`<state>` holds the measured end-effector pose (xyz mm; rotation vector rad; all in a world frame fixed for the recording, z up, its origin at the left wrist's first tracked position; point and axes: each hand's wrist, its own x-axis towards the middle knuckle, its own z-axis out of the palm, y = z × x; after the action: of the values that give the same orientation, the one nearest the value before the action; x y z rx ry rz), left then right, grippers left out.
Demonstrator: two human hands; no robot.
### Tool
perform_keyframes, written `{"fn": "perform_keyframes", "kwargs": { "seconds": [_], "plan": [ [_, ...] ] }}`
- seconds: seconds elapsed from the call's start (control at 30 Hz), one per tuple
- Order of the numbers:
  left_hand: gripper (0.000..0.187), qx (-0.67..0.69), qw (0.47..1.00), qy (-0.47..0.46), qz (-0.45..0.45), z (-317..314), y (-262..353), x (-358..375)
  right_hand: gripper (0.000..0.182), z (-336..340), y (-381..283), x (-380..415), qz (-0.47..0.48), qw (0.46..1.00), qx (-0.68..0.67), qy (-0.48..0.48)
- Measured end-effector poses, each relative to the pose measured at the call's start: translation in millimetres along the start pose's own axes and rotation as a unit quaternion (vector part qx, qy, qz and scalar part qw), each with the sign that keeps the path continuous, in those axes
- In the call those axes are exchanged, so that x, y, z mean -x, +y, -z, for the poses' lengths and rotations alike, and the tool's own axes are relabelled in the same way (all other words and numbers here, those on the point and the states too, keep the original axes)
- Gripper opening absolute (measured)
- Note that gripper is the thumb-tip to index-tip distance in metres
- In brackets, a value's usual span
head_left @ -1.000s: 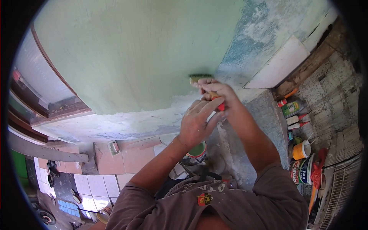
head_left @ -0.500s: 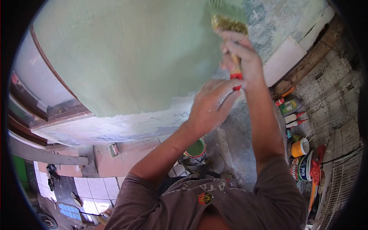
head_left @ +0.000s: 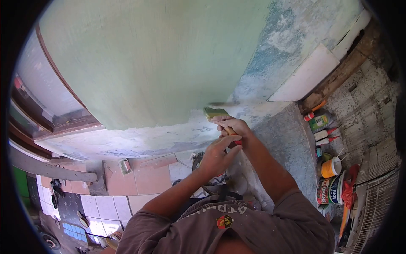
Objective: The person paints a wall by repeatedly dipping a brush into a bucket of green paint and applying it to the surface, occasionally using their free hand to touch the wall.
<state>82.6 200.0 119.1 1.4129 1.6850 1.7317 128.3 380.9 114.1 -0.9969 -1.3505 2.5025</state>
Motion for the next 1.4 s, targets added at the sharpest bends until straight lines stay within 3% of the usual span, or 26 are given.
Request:
{"fn": "perform_keyframes", "kwargs": {
  "seconds": [0.03, 0.1, 0.2, 0.27, 0.4, 0.53, 0.63, 0.7, 0.87, 1.03, 1.07, 1.17, 1.2, 1.33, 1.37, 1.4],
  "plan": [
    [0.035, 0.002, 1.000, 0.005, -0.008, 3, 5, -7, 0.029, -3, -11, -2, -0.010, 0.999, 0.027, -0.018],
    [0.038, 0.006, 1.000, 0.015, -0.024, 15, 23, -26, 0.028, -18, -46, 0, 0.058, 0.994, 0.084, -0.044],
    [0.044, 0.048, 0.987, 0.068, -0.139, 40, 81, -64, 0.033, -70, -123, 48, 0.162, 0.973, 0.121, -0.108],
    [0.045, 0.054, 0.969, 0.083, -0.227, 54, 116, -86, 0.035, -114, -161, 98, 0.238, 0.955, 0.165, -0.061],
    [0.042, 0.021, 0.919, 0.119, -0.376, 57, 149, -105, 0.038, -154, -210, 142, 0.398, 0.898, 0.134, -0.129],
    [0.036, 0.094, 0.954, 0.088, -0.271, 61, 135, -101, 0.038, -154, -210, 119, 0.466, 0.868, 0.145, -0.089],
    [0.035, 0.063, 0.970, 0.057, -0.229, 61, 93, -88, 0.035, -135, -170, 85, 0.425, 0.894, 0.140, -0.031],
    [0.032, 0.042, 0.978, 0.043, -0.197, 57, 61, -64, 0.030, -111, -135, 61, 0.392, 0.909, 0.119, -0.072],
    [0.030, 0.027, 0.998, -0.029, -0.038, 41, -16, 3, 0.023, -63, -20, 13, 0.228, 0.971, 0.066, 0.029],
    [0.032, 0.045, 0.989, -0.094, 0.107, 43, -38, 33, 0.025, -34, 47, -17, 0.065, 0.997, -0.033, 0.016],
    [0.033, 0.043, 0.992, -0.077, 0.085, 46, -36, 26, 0.027, -32, 48, -18, 0.032, 0.998, -0.062, 0.007],
    [0.035, 0.032, 0.996, -0.065, 0.049, 61, -5, -14, 0.033, -39, 9, -7, 0.098, 0.993, 0.062, -0.017],
    [0.036, 0.020, 0.994, -0.084, 0.059, 74, 20, -34, 0.036, -36, -8, -8, 0.180, 0.978, 0.087, -0.068],
    [0.037, 0.091, 0.974, 0.000, -0.208, 91, 106, -112, 0.032, -107, -137, 46, 0.240, 0.964, 0.109, -0.032],
    [0.033, 0.060, 0.930, 0.063, -0.356, 94, 128, -139, 0.031, -124, -165, 66, 0.265, 0.956, 0.118, -0.033],
    [0.027, 0.056, 0.930, 0.043, -0.360, 102, 156, -151, 0.031, -140, -190, 87, 0.293, 0.947, 0.127, -0.036]
  ]
}}
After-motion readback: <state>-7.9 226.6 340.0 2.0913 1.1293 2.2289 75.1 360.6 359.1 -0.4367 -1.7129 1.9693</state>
